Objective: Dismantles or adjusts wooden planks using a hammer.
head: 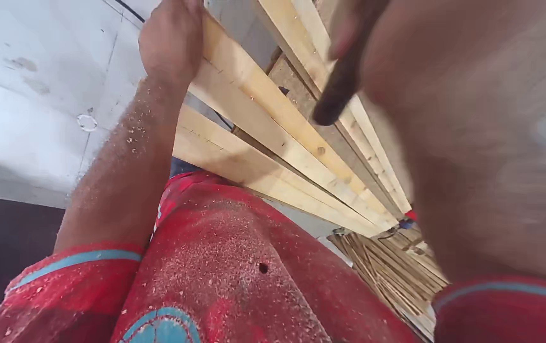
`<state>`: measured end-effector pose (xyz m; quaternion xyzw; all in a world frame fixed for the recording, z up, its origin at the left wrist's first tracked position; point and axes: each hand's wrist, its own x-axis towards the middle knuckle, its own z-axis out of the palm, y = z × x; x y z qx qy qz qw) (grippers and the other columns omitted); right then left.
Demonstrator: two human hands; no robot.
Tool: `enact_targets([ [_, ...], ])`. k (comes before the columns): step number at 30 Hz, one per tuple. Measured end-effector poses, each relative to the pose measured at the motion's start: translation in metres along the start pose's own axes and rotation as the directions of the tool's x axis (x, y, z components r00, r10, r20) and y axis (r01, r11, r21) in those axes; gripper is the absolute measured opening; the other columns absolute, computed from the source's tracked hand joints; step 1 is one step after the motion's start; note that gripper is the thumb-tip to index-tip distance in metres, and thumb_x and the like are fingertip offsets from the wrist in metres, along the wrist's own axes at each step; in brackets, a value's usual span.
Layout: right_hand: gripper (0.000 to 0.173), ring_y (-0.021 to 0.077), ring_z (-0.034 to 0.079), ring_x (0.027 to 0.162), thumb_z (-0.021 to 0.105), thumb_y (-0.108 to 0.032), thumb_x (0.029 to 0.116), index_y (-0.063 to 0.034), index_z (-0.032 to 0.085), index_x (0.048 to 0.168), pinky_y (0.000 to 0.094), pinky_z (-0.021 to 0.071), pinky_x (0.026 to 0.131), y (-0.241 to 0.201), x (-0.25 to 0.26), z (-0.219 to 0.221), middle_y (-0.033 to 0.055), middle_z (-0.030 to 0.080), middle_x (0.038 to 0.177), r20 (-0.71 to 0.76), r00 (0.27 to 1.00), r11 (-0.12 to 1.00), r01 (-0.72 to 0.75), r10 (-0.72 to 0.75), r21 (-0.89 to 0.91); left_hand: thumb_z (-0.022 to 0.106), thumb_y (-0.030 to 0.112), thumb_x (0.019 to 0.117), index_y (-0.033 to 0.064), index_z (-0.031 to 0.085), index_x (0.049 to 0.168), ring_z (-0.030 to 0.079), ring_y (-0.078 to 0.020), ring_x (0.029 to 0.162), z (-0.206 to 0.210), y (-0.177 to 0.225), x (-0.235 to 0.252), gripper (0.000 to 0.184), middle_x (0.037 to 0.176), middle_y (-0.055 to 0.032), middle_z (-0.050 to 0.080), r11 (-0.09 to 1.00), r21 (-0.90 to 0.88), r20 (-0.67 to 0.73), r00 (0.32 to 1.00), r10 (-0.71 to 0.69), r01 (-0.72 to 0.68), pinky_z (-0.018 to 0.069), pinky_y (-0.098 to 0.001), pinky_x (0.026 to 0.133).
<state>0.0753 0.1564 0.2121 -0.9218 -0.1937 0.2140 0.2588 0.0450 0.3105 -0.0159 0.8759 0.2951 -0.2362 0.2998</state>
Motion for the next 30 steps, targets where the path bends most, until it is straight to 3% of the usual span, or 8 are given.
enact_targets([
  [2,0.046,0.0146,0.059,0.056,0.035,-0.039,0.1102,-0.0062,0.059,0.089,0.0386,0.0534,0.052,0.05,-0.018,0.038,0.0012,0.056,0.068,0.21,0.97,0.988,-0.105,0.127,-0.113,0.024,0.06,0.1055,0.0145,0.06,0.13,0.071,-0.0313,0.112,-0.001,-0.002,0.001,0.063,0.116,-0.0114,0.073,1.0,-0.005,0.01,1.0,0.0,0.0,0.0547,-0.0592,0.088],
  [5,0.066,0.0307,0.063,0.058,0.028,-0.058,0.1088,-0.0019,0.059,0.095,0.053,0.0537,0.055,0.074,-0.033,0.046,0.0144,0.059,0.069,0.537,0.62,0.814,-0.346,0.572,-0.467,0.021,0.059,0.1061,0.0123,0.06,0.129,0.07,-0.0336,0.113,0.0,-0.004,-0.002,0.064,0.116,-0.0138,0.072,1.0,-0.017,0.037,0.999,-0.014,0.015,0.054,-0.0612,0.088],
  [11,0.029,0.0022,0.059,0.053,0.05,-0.022,0.1021,-0.018,0.061,0.076,0.0235,0.0519,0.046,-0.007,-0.001,-0.015,-0.0091,0.058,0.064,0.037,0.995,0.995,-0.095,0.097,-0.041,0.02,0.056,0.1063,0.0137,0.06,0.13,0.069,-0.0333,0.115,-0.004,0.001,0.0,0.063,0.119,-0.0133,0.072,1.0,-0.007,0.026,1.0,-0.018,0.018,0.0535,-0.0618,0.089],
  [15,0.052,0.0176,0.06,0.061,0.03,-0.045,0.1107,-0.0059,0.061,0.098,0.0423,0.0546,0.058,0.056,-0.023,0.049,0.0035,0.057,0.073,0.234,0.95,0.974,-0.175,0.206,-0.145,0.019,0.055,0.1068,0.0115,0.059,0.128,0.07,-0.0337,0.114,0.001,-0.002,0.0,0.063,0.117,-0.0135,0.073,1.0,0.018,0.022,1.0,-0.01,0.009,0.0547,-0.0601,0.087],
  [18,0.069,0.0288,0.063,0.057,0.024,-0.06,0.1088,-0.0017,0.059,0.094,0.0502,0.0549,0.053,0.073,-0.028,0.05,0.0147,0.059,0.07,0.534,0.59,0.791,-0.368,0.605,-0.489,0.016,0.053,0.1081,0.008,0.058,0.127,0.069,-0.0363,0.113,0.002,-0.003,0.0,0.064,0.118,-0.0165,0.071,0.999,0.035,0.019,1.0,0.003,-0.004,0.0546,-0.0615,0.086],
  [24,0.037,0.005,0.059,0.048,0.043,-0.034,0.1092,-0.014,0.062,0.084,0.0254,0.0536,0.043,-0.005,0.006,-0.005,-0.0055,0.058,0.064,0.052,0.984,0.985,-0.167,0.168,-0.032,0.019,0.055,0.1076,0.0086,0.06,0.126,0.069,-0.0361,0.113,-0.004,-0.003,-0.002,0.064,0.117,-0.0167,0.072,1.0,-0.024,0.004,1.0,-0.001,0.001,0.0542,-0.0626,0.087],
  [27,0.045,0.0134,0.061,0.058,0.033,-0.04,0.1103,-0.0079,0.061,0.095,0.0372,0.0561,0.052,0.034,-0.016,0.036,-0.0004,0.059,0.07,0.033,0.998,0.998,-0.061,0.062,-0.035,0.021,0.054,0.1073,0.0112,0.061,0.124,0.07,-0.0336,0.113,-0.003,-0.003,-0.005,0.061,0.116,-0.014,0.072,0.999,-0.033,0.011,1.0,-0.011,0.011,0.0544,-0.0609,0.086],
  [30,0.065,0.0328,0.064,0.074,0.026,-0.056,0.1095,-0.0032,0.06,0.095,0.0567,0.0517,0.066,0.082,-0.043,0.071,0.0151,0.059,0.078,0.419,0.78,0.868,-0.309,0.465,-0.388,0.016,0.051,0.1089,0.0067,0.058,0.128,0.069,-0.0364,0.114,0.001,-0.007,-0.007,0.064,0.12,-0.0175,0.07,0.999,0.035,0.045,0.999,0.006,-0.008,0.0547,-0.0619,0.087],
])
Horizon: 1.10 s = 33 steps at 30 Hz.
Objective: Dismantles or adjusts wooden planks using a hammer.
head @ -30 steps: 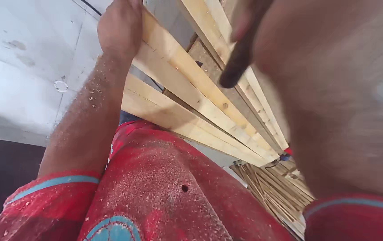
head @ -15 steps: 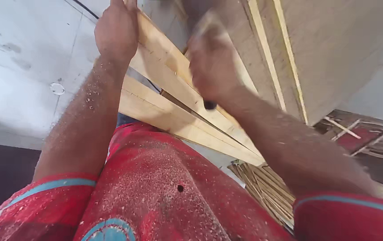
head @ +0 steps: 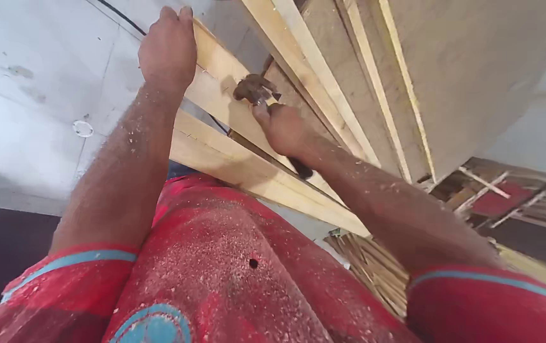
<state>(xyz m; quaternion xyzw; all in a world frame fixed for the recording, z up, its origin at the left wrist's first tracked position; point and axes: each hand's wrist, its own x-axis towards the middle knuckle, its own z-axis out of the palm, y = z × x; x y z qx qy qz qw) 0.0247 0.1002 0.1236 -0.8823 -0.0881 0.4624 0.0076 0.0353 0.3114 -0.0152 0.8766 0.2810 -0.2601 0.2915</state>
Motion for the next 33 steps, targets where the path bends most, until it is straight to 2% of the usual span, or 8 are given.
enact_targets([
  [3,0.066,0.033,0.065,0.072,0.028,-0.058,0.1089,-0.003,0.061,0.096,0.0561,0.0529,0.064,-0.017,-0.009,-0.042,0.0149,0.06,0.077,0.008,0.999,0.997,-0.039,0.04,-0.07,0.017,0.054,0.1082,0.0084,0.059,0.127,0.069,-0.037,0.114,-0.004,0.001,0.008,0.065,0.119,-0.0176,0.071,0.999,-0.041,-0.027,1.0,-0.017,0.016,0.0541,-0.0625,0.088],
  [7,0.05,0.0091,0.061,0.054,0.034,-0.053,0.1082,-0.0125,0.061,0.096,0.0343,0.055,0.048,-0.029,-0.027,-0.057,-0.0042,0.059,0.068,-0.512,0.848,0.94,0.271,-0.133,0.206,0.017,0.051,0.1093,0.0068,0.058,0.126,0.069,-0.0372,0.112,-0.004,0.003,0.0,0.063,0.116,-0.018,0.071,1.0,-0.022,-0.033,0.999,0.003,-0.003,0.0544,-0.0626,0.085],
  [9,0.056,0.0145,0.064,0.058,0.033,-0.048,0.1093,-0.0019,0.063,0.107,0.0396,0.0573,0.052,-0.012,-0.014,-0.012,0.0026,0.063,0.071,-0.614,0.765,0.894,0.396,-0.195,0.21,0.017,0.052,0.1087,0.0088,0.06,0.123,0.07,-0.0346,0.111,-0.003,0.002,-0.002,0.063,0.113,-0.016,0.072,1.0,-0.018,-0.035,0.999,-0.013,0.012,0.0549,-0.0606,0.084],
  [14,0.066,0.0322,0.067,0.072,0.027,-0.062,0.1067,-0.0072,0.063,0.1,0.0556,0.054,0.063,0.025,0.0,0.043,0.0127,0.062,0.077,-0.097,0.994,0.995,-0.035,0.044,0.099,0.014,0.045,0.1109,0.0032,0.055,0.132,0.067,-0.0435,0.112,0.0,0.0,0.0,0.063,0.124,-0.023,0.066,0.998,0.045,0.029,0.998,0.047,-0.048,0.0537,-0.0662,0.085],
  [22,0.06,0.0242,0.064,0.061,0.036,-0.059,0.1057,-0.0054,0.064,0.102,0.0483,0.0544,0.058,0.047,-0.065,0.073,0.0076,0.06,0.069,-0.346,0.934,0.918,0.055,0.092,0.393,0.043,0.06,0.1025,0.0046,0.048,0.146,0.058,-0.0465,0.124,-0.022,0.008,-0.019,0.071,0.134,-0.0269,0.059,0.989,0.053,-0.148,0.979,0.142,-0.136,0.0484,-0.0671,0.096],
  [26,0.058,0.0179,0.064,0.061,0.042,-0.059,0.1041,-0.0066,0.065,0.103,0.0437,0.0569,0.061,0.071,-0.099,0.137,0.0042,0.062,0.072,-0.256,0.941,0.765,-0.004,0.221,0.644,0.06,0.067,0.0919,0.0044,0.049,0.149,0.048,-0.0506,0.136,-0.026,0.054,-0.016,0.085,0.144,-0.029,0.055,0.668,0.318,0.287,0.74,0.608,-0.673,0.0335,-0.0723,0.111],
  [29,0.06,0.02,0.064,0.063,0.044,-0.062,0.102,-0.0058,0.065,0.106,0.0458,0.056,0.061,0.085,-0.126,0.173,0.0055,0.063,0.074,-0.228,0.924,0.713,-0.064,0.306,0.698,0.069,0.056,0.0923,0.0027,0.067,0.127,0.062,-0.0462,0.118,-0.001,0.106,0.014,0.063,0.122,-0.0257,0.067,0.453,0.327,0.76,0.515,0.396,-0.829,0.045,-0.0725,0.099],
  [33,0.059,0.0207,0.063,0.06,0.046,-0.061,0.1016,-0.0057,0.066,0.107,0.0463,0.0544,0.057,0.097,-0.165,0.218,0.0057,0.063,0.071,-0.259,0.864,0.653,-0.102,0.432,0.75,0.076,0.035,0.093,0.001,0.07,0.116,0.067,-0.0413,0.104,0.012,0.136,0.021,0.042,0.108,-0.023,0.07,0.378,0.306,0.905,0.39,0.169,-0.874,0.0487,-0.0685,0.093],
])
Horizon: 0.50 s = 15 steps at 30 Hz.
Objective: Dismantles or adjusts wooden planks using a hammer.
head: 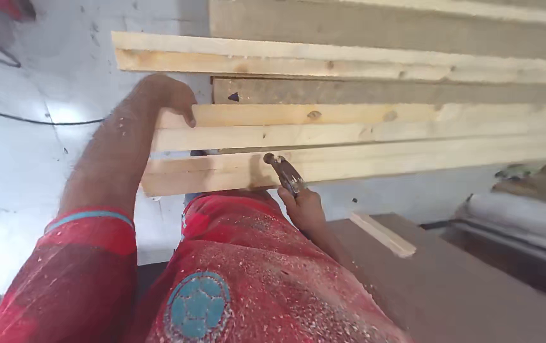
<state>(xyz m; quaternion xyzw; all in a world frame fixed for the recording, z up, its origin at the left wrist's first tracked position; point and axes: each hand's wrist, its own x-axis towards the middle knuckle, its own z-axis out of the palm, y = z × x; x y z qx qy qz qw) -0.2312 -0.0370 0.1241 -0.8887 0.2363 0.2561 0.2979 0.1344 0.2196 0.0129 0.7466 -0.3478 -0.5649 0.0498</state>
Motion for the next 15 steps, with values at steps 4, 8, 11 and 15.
enact_targets([
  [4,0.054,0.0199,0.063,0.062,0.05,-0.057,0.1019,-0.0062,0.067,0.107,0.0457,0.0546,0.059,0.04,-0.036,-0.001,0.0054,0.064,0.072,-0.1,0.984,0.979,-0.134,0.15,0.156,0.081,0.029,0.0904,0.0021,0.07,0.117,0.067,-0.0445,0.103,-0.001,0.007,-0.001,0.039,0.108,-0.0251,0.069,1.0,-0.019,-0.053,0.999,0.002,-0.003,0.0497,-0.0704,0.091],
  [8,0.052,0.0225,0.063,0.068,0.051,-0.057,0.1015,-0.0077,0.065,0.108,0.047,0.0535,0.065,0.079,-0.058,-0.002,0.0066,0.063,0.076,-0.057,0.951,0.928,-0.283,0.304,0.244,0.081,0.024,0.0903,0.0062,0.068,0.125,0.067,-0.0457,0.099,0.014,0.006,-0.005,0.041,0.111,-0.0271,0.069,0.98,-0.147,-0.142,0.977,-0.157,0.136,0.0512,-0.0707,0.087],
  [11,0.052,0.0248,0.065,0.072,0.051,-0.057,0.1011,-0.0077,0.064,0.108,0.0491,0.054,0.067,0.112,-0.069,-0.003,0.008,0.064,0.078,-0.028,0.937,0.896,-0.325,0.349,0.302,0.081,0.026,0.0902,0.0038,0.065,0.129,0.063,-0.0491,0.112,0.013,0.019,-0.01,0.048,0.12,-0.0295,0.066,0.962,-0.126,-0.147,0.955,-0.259,0.242,0.046,-0.0737,0.096],
  [15,0.051,0.0291,0.068,0.08,0.051,-0.057,0.1012,-0.0093,0.065,0.111,0.054,0.0554,0.072,0.168,-0.08,-0.01,0.0105,0.067,0.084,-0.005,0.941,0.88,-0.316,0.34,0.354,0.082,0.02,0.0886,0.0019,0.062,0.133,0.062,-0.0486,0.115,0.021,0.038,-0.015,0.051,0.123,-0.0307,0.065,0.925,-0.139,-0.212,0.902,-0.376,0.353,0.0455,-0.0729,0.098],
])
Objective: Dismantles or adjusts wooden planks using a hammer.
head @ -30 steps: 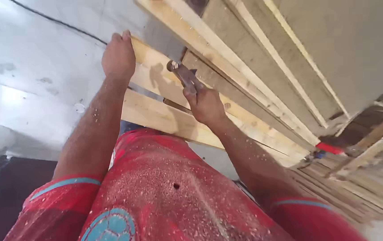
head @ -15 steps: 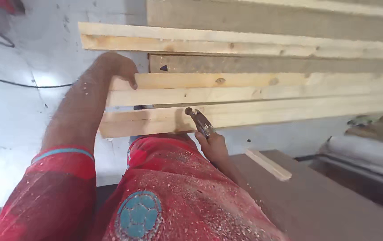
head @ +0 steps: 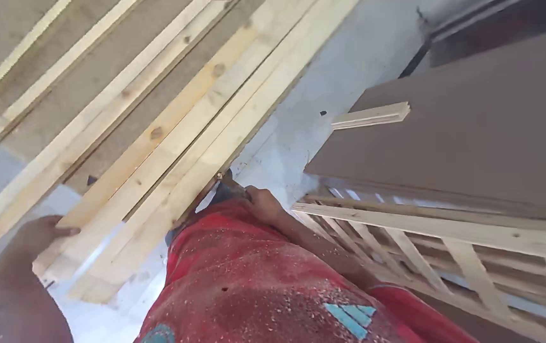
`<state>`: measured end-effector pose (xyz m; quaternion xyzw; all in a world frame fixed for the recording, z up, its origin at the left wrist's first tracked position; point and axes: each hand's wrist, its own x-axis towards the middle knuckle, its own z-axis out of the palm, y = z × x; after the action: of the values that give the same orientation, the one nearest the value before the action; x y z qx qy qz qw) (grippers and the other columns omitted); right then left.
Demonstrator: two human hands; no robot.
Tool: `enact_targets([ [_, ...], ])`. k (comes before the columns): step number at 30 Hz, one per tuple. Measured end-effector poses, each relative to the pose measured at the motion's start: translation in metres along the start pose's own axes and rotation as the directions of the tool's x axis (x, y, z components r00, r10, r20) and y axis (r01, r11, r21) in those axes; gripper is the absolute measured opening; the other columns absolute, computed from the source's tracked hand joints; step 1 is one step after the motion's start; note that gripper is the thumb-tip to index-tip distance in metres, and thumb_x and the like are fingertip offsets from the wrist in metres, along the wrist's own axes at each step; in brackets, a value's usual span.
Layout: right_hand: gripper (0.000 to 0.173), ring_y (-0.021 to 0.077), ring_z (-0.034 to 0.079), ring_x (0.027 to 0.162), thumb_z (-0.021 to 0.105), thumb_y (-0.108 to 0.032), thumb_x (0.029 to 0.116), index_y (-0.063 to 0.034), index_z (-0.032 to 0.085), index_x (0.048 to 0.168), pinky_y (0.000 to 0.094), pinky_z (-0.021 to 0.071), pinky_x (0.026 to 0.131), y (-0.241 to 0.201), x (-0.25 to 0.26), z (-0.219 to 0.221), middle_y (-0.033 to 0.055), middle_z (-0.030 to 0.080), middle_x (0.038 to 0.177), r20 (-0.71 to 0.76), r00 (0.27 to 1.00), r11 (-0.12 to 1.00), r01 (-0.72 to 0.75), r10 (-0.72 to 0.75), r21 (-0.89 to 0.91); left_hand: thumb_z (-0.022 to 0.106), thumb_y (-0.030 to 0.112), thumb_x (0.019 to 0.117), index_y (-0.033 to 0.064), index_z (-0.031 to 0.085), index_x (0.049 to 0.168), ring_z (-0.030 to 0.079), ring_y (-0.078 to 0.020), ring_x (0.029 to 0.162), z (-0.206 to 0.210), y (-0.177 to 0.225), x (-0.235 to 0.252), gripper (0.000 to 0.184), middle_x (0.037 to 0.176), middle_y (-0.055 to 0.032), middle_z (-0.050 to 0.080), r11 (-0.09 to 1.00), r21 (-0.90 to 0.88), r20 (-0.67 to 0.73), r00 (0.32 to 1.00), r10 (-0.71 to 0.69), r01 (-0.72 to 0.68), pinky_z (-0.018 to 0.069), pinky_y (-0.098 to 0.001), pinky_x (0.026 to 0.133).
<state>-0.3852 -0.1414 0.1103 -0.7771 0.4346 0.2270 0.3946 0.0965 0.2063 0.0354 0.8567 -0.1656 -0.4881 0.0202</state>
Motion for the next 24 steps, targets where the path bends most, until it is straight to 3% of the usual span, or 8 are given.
enact_targets([
  [3,0.051,0.0312,0.069,0.082,0.05,-0.057,0.1017,-0.0094,0.065,0.111,0.0561,0.0555,0.073,0.044,0.012,-0.03,0.012,0.067,0.086,0.032,0.999,0.999,0.029,-0.03,0.032,0.086,0.025,0.0853,0.0016,0.063,0.132,0.06,-0.0516,0.119,0.014,0.007,-0.019,0.057,0.125,-0.0317,0.064,0.995,0.049,-0.187,0.979,-0.081,0.091,0.0434,-0.0749,0.101],
  [5,0.052,0.0326,0.069,0.085,0.048,-0.057,0.1019,-0.0094,0.064,0.111,0.0574,0.055,0.074,0.079,0.021,-0.059,0.0132,0.067,0.088,0.045,0.997,0.998,0.056,-0.058,0.035,0.083,0.029,0.0861,-0.0015,0.062,0.132,0.056,-0.0537,0.124,0.033,0.031,-0.044,0.059,0.129,-0.0343,0.062,0.99,0.052,-0.377,0.92,-0.104,0.133,0.0406,-0.0751,0.104],
  [7,0.052,0.033,0.07,0.087,0.048,-0.058,0.1016,-0.0104,0.065,0.114,0.0575,0.0556,0.077,0.115,0.029,-0.09,0.0134,0.069,0.09,0.043,0.997,0.997,0.063,-0.064,0.034,0.071,0.037,0.0928,-0.0014,0.061,0.136,0.053,-0.0489,0.132,0.063,0.075,-0.065,0.059,0.137,-0.0326,0.058,0.986,0.041,-0.576,0.811,-0.107,0.159,0.0397,-0.0677,0.112],
  [9,0.053,0.0324,0.07,0.088,0.048,-0.059,0.1015,-0.0111,0.065,0.115,0.0568,0.0557,0.078,0.153,0.031,-0.124,0.0129,0.069,0.09,0.037,0.999,0.999,0.039,-0.04,0.031,0.066,0.04,0.096,-0.0017,0.061,0.137,0.054,-0.0433,0.135,0.108,0.14,-0.081,0.059,0.141,-0.0296,0.057,0.992,-0.042,-0.679,0.725,-0.118,0.122,0.0401,-0.0594,0.115],
  [13,0.056,0.032,0.069,0.085,0.047,-0.062,0.102,-0.0101,0.063,0.116,0.0561,0.0556,0.076,0.22,0.037,-0.191,0.0124,0.068,0.088,0.003,1.0,0.995,0.003,-0.003,0.096,0.067,0.036,0.098,-0.0035,0.063,0.132,0.054,-0.0454,0.132,0.185,0.303,-0.085,0.052,0.139,-0.0311,0.057,0.992,-0.028,-0.627,0.775,0.075,-0.12,0.0413,-0.0616,0.113],
  [16,0.055,0.0308,0.067,0.08,0.048,-0.061,0.1018,-0.01,0.064,0.114,0.0551,0.0553,0.073,0.254,0.046,-0.235,0.0113,0.066,0.084,-0.048,0.999,0.989,-0.006,0.014,0.149,0.067,0.036,0.0984,-0.0014,0.067,0.127,0.053,-0.0454,0.134,0.208,0.415,-0.057,0.047,0.136,-0.0276,0.061,0.939,0.109,-0.608,0.726,0.322,-0.325,0.0397,-0.0623,0.114],
  [20,0.054,0.029,0.068,0.08,0.049,-0.062,0.1015,-0.0111,0.063,0.115,0.0533,0.0557,0.073,0.28,0.069,-0.285,0.0104,0.066,0.084,-0.094,0.995,0.984,0.002,0.016,0.18,0.067,0.033,0.0984,0.0002,0.064,0.132,0.049,-0.0464,0.137,0.185,0.531,-0.003,0.047,0.141,-0.0272,0.057,0.883,0.224,-0.585,0.668,0.461,-0.414,0.0387,-0.0632,0.115],
  [24,0.055,0.0284,0.069,0.081,0.05,-0.063,0.1004,-0.0118,0.064,0.114,0.0528,0.0567,0.074,0.303,0.103,-0.338,0.0099,0.068,0.085,-0.102,0.995,0.986,0.024,-0.007,0.166,0.059,0.043,0.1019,-0.0002,0.058,0.14,0.045,-0.0478,0.141,0.148,0.639,0.055,0.057,0.149,-0.0285,0.05,0.9,0.258,-0.596,0.675,0.435,-0.352,0.0355,-0.065,0.116],
])
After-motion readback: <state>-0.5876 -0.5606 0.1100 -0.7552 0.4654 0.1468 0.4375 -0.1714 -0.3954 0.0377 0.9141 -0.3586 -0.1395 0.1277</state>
